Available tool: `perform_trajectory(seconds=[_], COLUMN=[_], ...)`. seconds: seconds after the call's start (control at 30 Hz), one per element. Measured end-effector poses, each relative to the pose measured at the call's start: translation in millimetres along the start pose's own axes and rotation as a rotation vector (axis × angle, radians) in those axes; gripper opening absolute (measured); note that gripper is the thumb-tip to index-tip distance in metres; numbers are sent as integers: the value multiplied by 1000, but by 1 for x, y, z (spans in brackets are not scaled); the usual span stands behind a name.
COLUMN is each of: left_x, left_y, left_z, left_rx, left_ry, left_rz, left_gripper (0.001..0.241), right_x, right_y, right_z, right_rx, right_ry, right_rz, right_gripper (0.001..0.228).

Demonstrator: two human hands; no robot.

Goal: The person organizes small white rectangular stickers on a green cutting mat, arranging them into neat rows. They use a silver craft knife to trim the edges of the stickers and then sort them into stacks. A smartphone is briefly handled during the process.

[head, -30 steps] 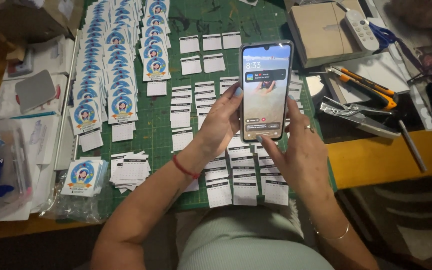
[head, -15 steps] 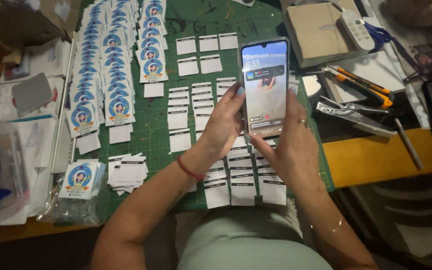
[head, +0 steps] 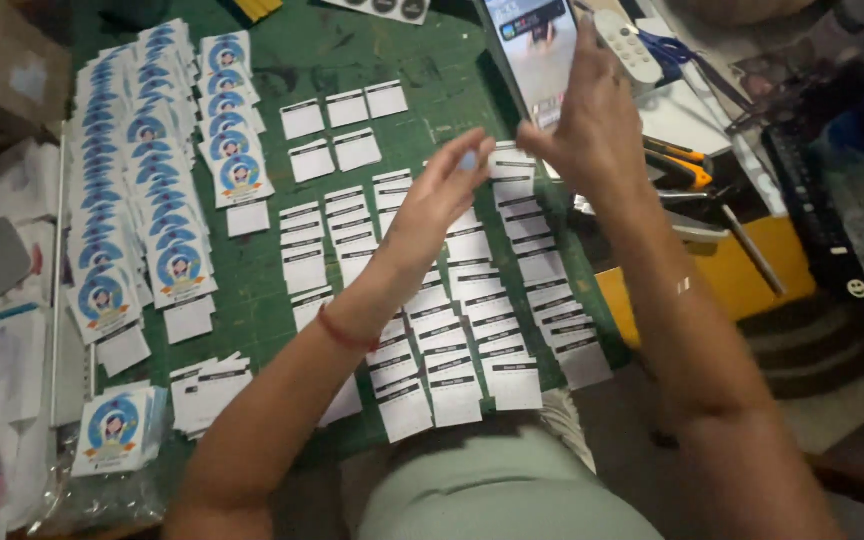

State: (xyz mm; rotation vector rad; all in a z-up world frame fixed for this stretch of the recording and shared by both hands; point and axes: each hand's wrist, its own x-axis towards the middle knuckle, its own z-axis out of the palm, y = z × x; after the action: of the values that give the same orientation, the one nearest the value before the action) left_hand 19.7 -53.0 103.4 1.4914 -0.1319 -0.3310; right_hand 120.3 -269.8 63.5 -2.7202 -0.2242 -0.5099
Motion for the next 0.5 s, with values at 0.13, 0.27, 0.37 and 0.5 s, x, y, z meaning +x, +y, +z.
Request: perform_trajectory(seconds=[0.13, 0.27, 0.37, 0.5], left_x=[-53, -96, -120, -144], left_y=[28, 11, 6, 9], left_z=[13, 5, 0, -5], left_rx=[286, 278, 307, 367], left_ry=[-84, -267, -323, -359], left_rz=[-114, 13, 45, 47], left_gripper=[87, 66, 60, 55], right_x=[52, 69, 66, 66], right_y=[32, 28, 32, 49], right_z=[16, 17, 24, 40], right_rx=[-153, -190, -163, -198], right_ry=[-79, -180, -234, -246], right_rz=[22, 105, 98, 65], right_gripper=[127, 124, 103, 96])
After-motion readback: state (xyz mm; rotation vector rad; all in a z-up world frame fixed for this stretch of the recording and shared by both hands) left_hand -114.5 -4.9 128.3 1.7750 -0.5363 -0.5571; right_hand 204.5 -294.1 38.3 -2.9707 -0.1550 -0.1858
